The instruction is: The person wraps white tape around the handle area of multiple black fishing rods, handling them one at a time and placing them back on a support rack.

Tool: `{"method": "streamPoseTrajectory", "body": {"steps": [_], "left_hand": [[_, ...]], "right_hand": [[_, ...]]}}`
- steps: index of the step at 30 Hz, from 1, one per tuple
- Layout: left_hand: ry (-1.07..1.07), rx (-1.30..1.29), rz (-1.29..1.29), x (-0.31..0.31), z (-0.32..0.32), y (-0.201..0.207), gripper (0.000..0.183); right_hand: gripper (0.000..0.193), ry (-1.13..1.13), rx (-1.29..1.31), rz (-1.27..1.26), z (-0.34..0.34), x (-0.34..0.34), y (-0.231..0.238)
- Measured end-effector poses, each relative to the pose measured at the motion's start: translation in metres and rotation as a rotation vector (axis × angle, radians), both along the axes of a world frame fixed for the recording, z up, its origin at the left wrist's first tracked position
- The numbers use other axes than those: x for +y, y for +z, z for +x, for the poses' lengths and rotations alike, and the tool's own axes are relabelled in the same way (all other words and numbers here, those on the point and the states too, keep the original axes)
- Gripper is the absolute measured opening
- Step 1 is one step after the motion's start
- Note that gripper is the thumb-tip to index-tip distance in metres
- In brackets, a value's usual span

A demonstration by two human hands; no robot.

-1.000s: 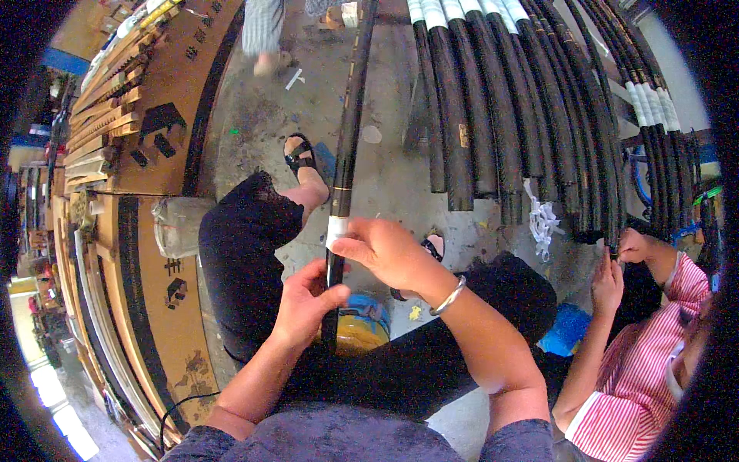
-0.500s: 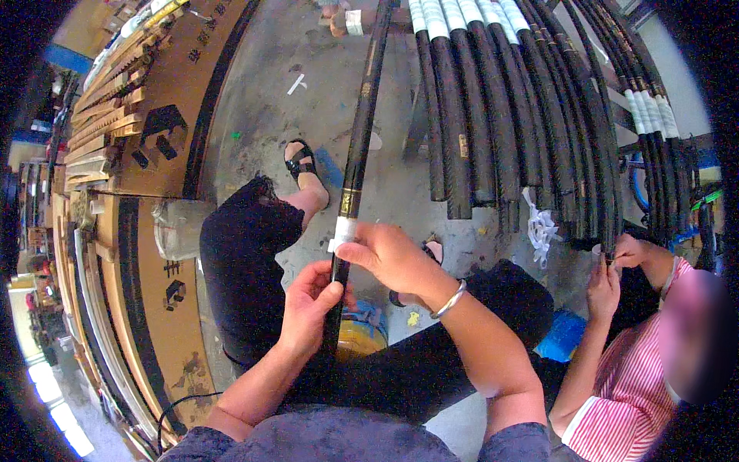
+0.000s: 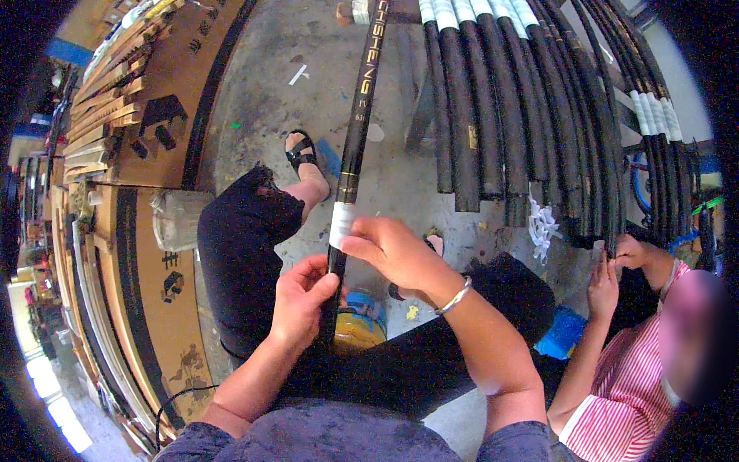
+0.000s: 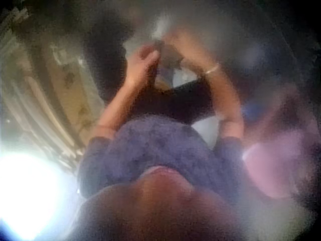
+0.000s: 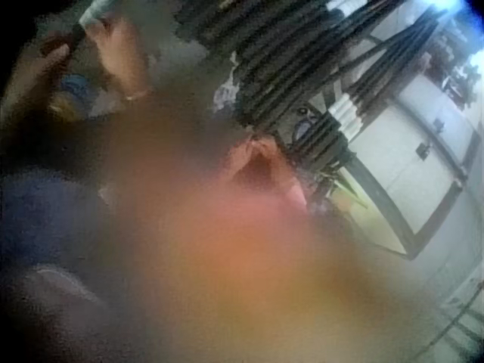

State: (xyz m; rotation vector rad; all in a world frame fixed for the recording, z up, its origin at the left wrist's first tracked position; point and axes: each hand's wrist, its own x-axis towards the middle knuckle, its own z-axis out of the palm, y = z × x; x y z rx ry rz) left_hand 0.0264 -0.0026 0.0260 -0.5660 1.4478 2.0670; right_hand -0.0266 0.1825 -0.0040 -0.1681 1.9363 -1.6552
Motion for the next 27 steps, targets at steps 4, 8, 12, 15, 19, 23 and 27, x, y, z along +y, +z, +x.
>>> {"method": "streamPoseTrajectory", "body": {"steps": [4,8,12,15,19,23,27], "left_hand": [[-0.14,0.217,-0.099,0.002,0.004,-0.001,0.03],[-0.106,-0.019,-0.042,-0.002,-0.004,0.002,0.032],[-0.067,0.069,0.016,0.001,0.001,0.0,0.031],[-0.118,0.163,-0.067,0.001,0.003,-0.005,0.032],[-0.088,0.05,0.03,0.0,0.001,-0.003,0.036],[-0.155,0.128,-0.077,-0.003,0.0,-0.007,0.035],[-0.089,0.044,0.085,-0.002,-0.002,-0.001,0.036]], "right_hand": [[0.031,-0.056,0.066,-0.084,0.004,-0.005,-0.004],[0.033,-0.004,0.042,0.01,0.002,-0.001,0.003],[0.036,-0.031,0.067,-0.033,0.003,-0.004,0.003],[0.037,-0.013,0.079,-0.022,0.003,-0.005,-0.003],[0.038,0.013,0.046,0.054,0.006,0.001,-0.01],[0.039,0.004,0.043,0.026,0.002,-0.003,0.0],[0.04,-0.003,0.112,-0.007,0.005,0.0,-0.008]]}}
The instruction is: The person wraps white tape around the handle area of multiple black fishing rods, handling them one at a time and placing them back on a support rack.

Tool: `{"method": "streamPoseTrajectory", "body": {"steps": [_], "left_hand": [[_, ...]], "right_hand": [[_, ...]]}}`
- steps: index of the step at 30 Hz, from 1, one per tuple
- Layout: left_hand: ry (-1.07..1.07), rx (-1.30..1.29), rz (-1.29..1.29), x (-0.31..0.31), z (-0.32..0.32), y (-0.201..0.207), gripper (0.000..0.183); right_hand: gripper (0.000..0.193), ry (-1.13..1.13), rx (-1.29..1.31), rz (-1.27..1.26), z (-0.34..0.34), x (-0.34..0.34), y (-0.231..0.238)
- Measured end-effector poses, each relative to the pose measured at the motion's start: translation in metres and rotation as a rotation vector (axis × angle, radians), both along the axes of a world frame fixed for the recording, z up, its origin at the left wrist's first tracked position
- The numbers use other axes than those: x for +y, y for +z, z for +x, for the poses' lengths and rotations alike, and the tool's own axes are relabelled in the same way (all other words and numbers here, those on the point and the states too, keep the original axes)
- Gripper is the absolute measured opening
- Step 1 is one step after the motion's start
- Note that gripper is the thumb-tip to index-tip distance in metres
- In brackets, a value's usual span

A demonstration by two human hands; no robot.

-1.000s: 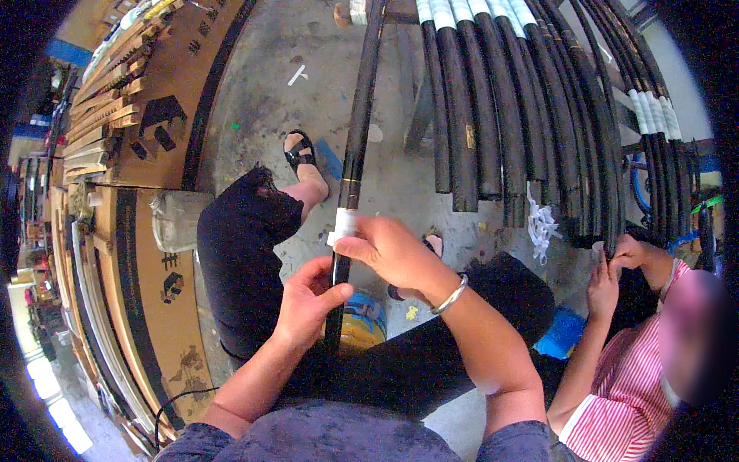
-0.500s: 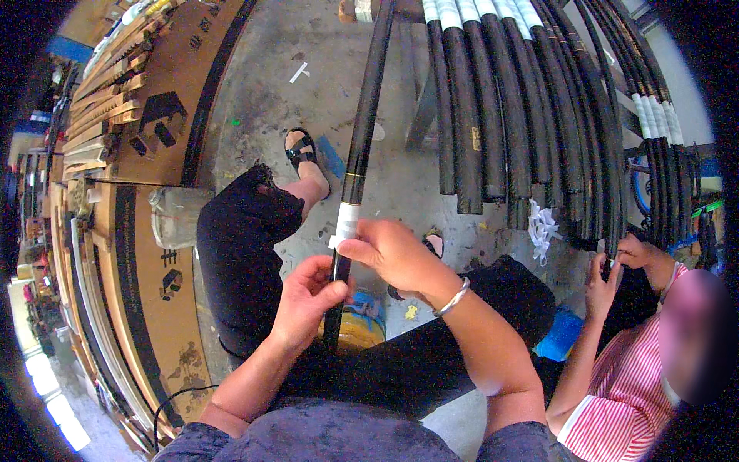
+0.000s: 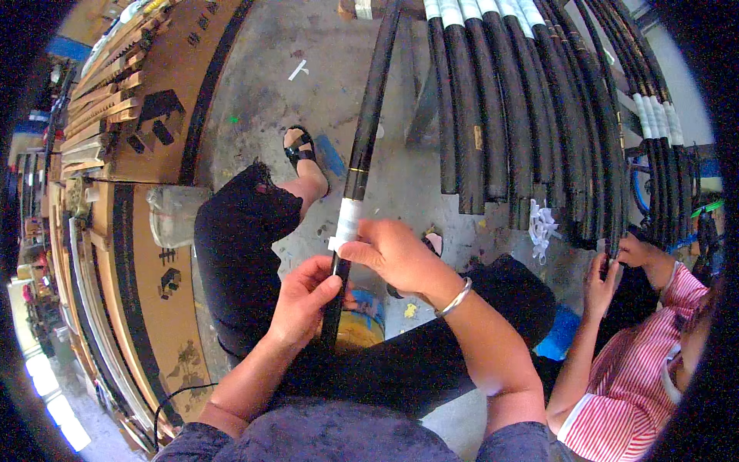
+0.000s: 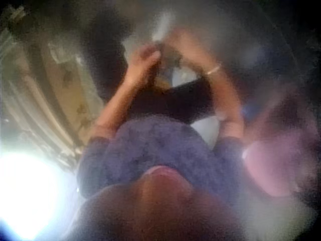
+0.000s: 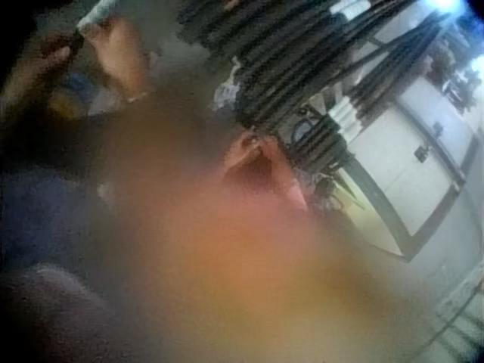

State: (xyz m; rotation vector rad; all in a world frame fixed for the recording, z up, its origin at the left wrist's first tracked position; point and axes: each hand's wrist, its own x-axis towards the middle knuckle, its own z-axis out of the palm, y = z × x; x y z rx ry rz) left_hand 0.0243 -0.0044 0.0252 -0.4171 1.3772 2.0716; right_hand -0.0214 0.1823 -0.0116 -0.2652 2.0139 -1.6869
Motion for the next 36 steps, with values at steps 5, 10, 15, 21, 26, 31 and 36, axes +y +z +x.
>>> {"method": "streamPoseTrajectory", "body": {"steps": [5,10,15,21,26,31,36], "left_hand": [[-0.039,0.011,-0.061,-0.003,-0.001,-0.003,0.033],[-0.049,0.157,-0.108,0.002,0.004,-0.008,0.032],[0.054,-0.061,-0.035,-0.003,0.0,-0.001,0.032],[-0.072,0.099,-0.175,0.0,0.001,-0.002,0.031],[-0.029,-0.018,-0.015,-0.004,-0.002,0.001,0.032],[-0.04,0.09,-0.151,-0.005,0.0,-0.004,0.032],[-0.128,0.256,-0.151,-0.001,-0.001,-0.001,0.031]], "right_hand": [[0.04,0.004,-0.021,0.043,0.0,0.0,0.0],[0.04,-0.03,0.005,-0.01,0.001,-0.003,0.003],[0.043,-0.021,-0.045,0.016,0.001,0.003,-0.002],[0.04,-0.014,0.015,0.022,0.0,-0.003,0.0],[0.04,-0.004,-0.002,-0.017,0.003,0.0,-0.004],[0.041,0.022,0.01,0.042,-0.002,-0.005,0.013],[0.042,0.043,0.034,0.035,0.001,0.001,-0.002]]}}
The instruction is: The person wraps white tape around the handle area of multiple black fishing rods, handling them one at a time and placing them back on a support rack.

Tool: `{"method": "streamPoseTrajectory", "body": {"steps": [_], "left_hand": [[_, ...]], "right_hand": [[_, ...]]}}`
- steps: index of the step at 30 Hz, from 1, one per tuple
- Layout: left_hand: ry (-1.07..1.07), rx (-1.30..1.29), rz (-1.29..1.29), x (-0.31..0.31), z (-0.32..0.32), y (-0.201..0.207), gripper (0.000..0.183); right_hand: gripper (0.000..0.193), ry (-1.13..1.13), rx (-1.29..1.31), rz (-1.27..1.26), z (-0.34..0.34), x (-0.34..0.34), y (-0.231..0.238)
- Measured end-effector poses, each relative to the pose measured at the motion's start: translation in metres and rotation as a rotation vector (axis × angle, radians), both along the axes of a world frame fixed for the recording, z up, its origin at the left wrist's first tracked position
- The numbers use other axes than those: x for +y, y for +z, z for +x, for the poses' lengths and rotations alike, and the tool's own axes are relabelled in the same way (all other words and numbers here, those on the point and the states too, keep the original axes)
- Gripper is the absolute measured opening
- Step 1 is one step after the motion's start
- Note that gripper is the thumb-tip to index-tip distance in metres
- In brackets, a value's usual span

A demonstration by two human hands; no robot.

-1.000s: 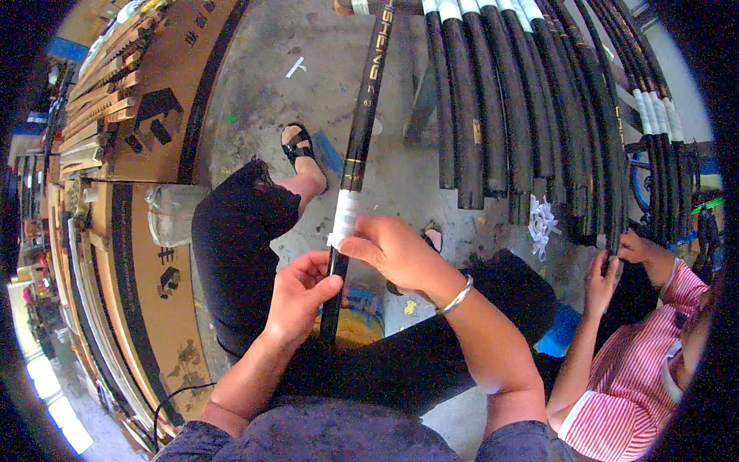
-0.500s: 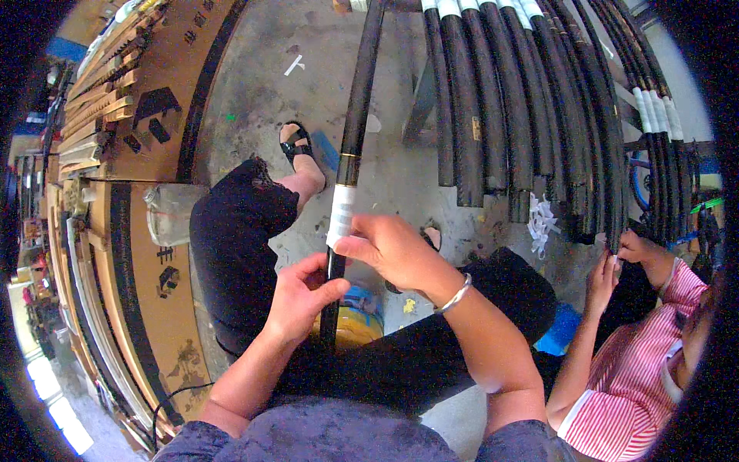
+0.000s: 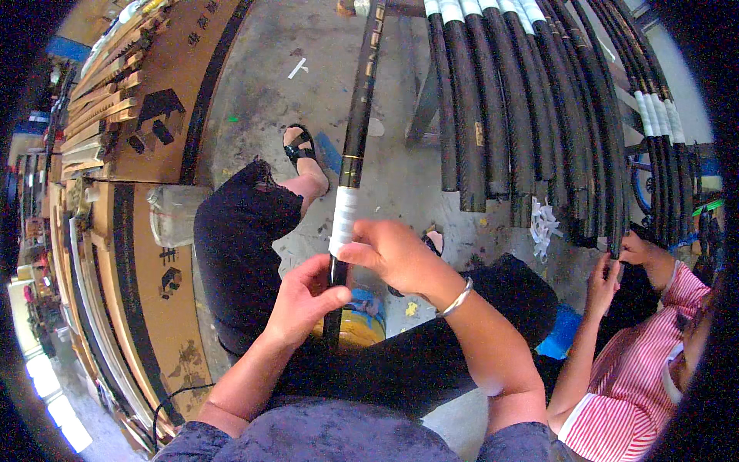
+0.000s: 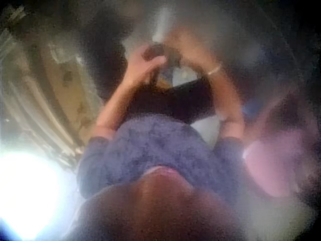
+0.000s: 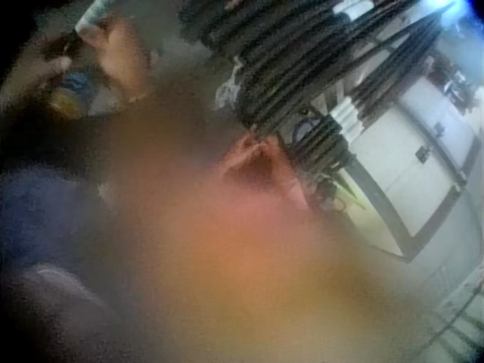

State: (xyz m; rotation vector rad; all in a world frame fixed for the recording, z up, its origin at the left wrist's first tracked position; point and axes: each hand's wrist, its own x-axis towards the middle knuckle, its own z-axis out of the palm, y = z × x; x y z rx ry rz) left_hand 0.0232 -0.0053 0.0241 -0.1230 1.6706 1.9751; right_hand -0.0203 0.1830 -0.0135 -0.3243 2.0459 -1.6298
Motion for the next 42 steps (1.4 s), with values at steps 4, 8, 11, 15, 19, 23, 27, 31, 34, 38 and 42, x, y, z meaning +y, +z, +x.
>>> {"method": "streamPoseTrajectory", "body": {"steps": [4,8,11,15,19,23,27,31,34,38,42], "left_hand": [[0.002,-0.162,-0.041,-0.006,-0.002,-0.001,0.033],[0.041,-0.168,0.022,-0.003,-0.002,0.002,0.031],[0.009,-0.093,-0.103,-0.003,-0.001,0.004,0.028],[0.054,-0.213,0.025,-0.006,-0.007,0.009,0.028],[0.021,-0.091,-0.132,-0.002,-0.004,0.009,0.03],[0.11,-0.167,-0.012,-0.005,-0.004,0.009,0.051],[0.083,-0.127,0.055,0.002,-0.007,0.018,0.068],[-0.042,0.188,-0.439,0.007,-0.009,0.017,0.065],[0.007,0.333,-0.589,0.009,-0.009,0.005,0.061],[0.043,0.353,-0.565,0.006,-0.004,-0.011,0.057],[0.179,0.016,-0.241,0.01,-0.002,0.003,0.055]], "right_hand": [[0.044,-0.04,-0.012,-0.051,-0.001,-0.005,0.009],[0.044,-0.015,0.009,0.011,0.001,-0.002,-0.002],[0.044,-0.033,0.018,-0.001,0.002,-0.004,-0.005],[0.046,-0.031,0.01,0.038,0.003,0.0,-0.006],[0.045,-0.025,-0.025,0.029,0.001,-0.003,0.004],[0.044,0.015,0.002,0.158,0.0,0.002,0.01],[0.044,-0.053,0.009,0.038,0.003,-0.002,0.004],[0.045,-0.026,-0.025,0.167,-0.003,-0.002,0.021],[0.044,-0.015,0.012,0.268,-0.001,-0.001,0.031],[0.044,0.019,0.072,0.346,0.004,0.007,0.046],[0.045,0.006,0.087,0.381,0.007,0.01,0.042]]}}
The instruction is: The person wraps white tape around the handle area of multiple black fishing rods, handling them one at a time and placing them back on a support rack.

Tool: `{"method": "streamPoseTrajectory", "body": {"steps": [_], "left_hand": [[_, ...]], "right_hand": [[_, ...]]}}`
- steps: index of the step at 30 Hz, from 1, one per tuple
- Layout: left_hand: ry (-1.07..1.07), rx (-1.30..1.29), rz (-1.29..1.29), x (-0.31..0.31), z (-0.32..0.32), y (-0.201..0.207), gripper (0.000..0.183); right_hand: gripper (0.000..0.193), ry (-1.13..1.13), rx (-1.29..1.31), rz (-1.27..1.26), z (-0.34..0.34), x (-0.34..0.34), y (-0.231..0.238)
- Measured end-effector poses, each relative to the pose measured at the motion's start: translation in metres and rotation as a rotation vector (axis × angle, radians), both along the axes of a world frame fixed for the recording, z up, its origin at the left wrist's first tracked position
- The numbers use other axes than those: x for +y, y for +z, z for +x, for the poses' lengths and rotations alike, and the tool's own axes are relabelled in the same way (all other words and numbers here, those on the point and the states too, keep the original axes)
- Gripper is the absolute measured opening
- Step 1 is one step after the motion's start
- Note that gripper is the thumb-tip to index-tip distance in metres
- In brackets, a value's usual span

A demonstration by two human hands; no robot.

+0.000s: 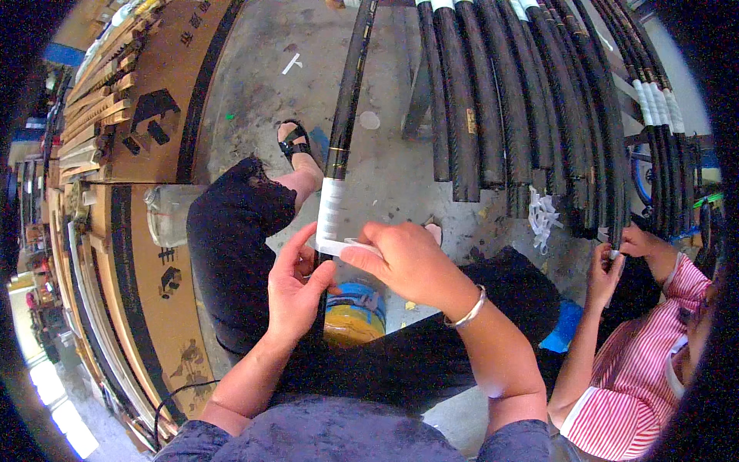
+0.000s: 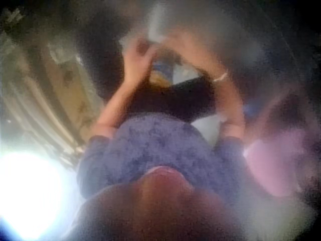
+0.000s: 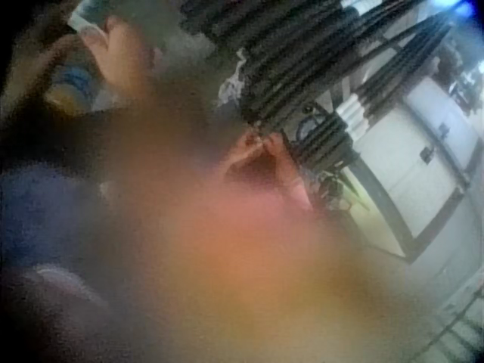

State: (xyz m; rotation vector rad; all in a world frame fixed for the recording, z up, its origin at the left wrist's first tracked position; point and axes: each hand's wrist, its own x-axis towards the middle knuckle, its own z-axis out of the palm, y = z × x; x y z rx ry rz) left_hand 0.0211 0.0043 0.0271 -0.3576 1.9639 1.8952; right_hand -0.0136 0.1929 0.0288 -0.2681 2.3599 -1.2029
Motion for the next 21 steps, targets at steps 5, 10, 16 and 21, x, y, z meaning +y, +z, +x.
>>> {"method": "streamPoseTrajectory", "body": {"steps": [5,10,16,21], "left_hand": [[0.037,-0.065,0.276,-0.008,0.002,-0.001,0.05],[0.037,-0.151,0.485,-0.014,0.002,-0.003,0.052],[-0.051,-0.193,0.557,-0.019,-0.001,-0.001,0.052],[-0.221,-0.062,0.221,-0.018,-0.006,-0.005,0.064]], "right_hand": [[0.045,0.018,-0.001,0.009,-0.003,-0.005,-0.001],[0.047,0.034,-0.04,-0.004,-0.007,-0.01,-0.003],[0.053,-0.004,-0.072,-0.03,-0.008,-0.016,-0.004],[0.052,-0.04,-0.042,-0.04,-0.009,-0.024,-0.009]]}}
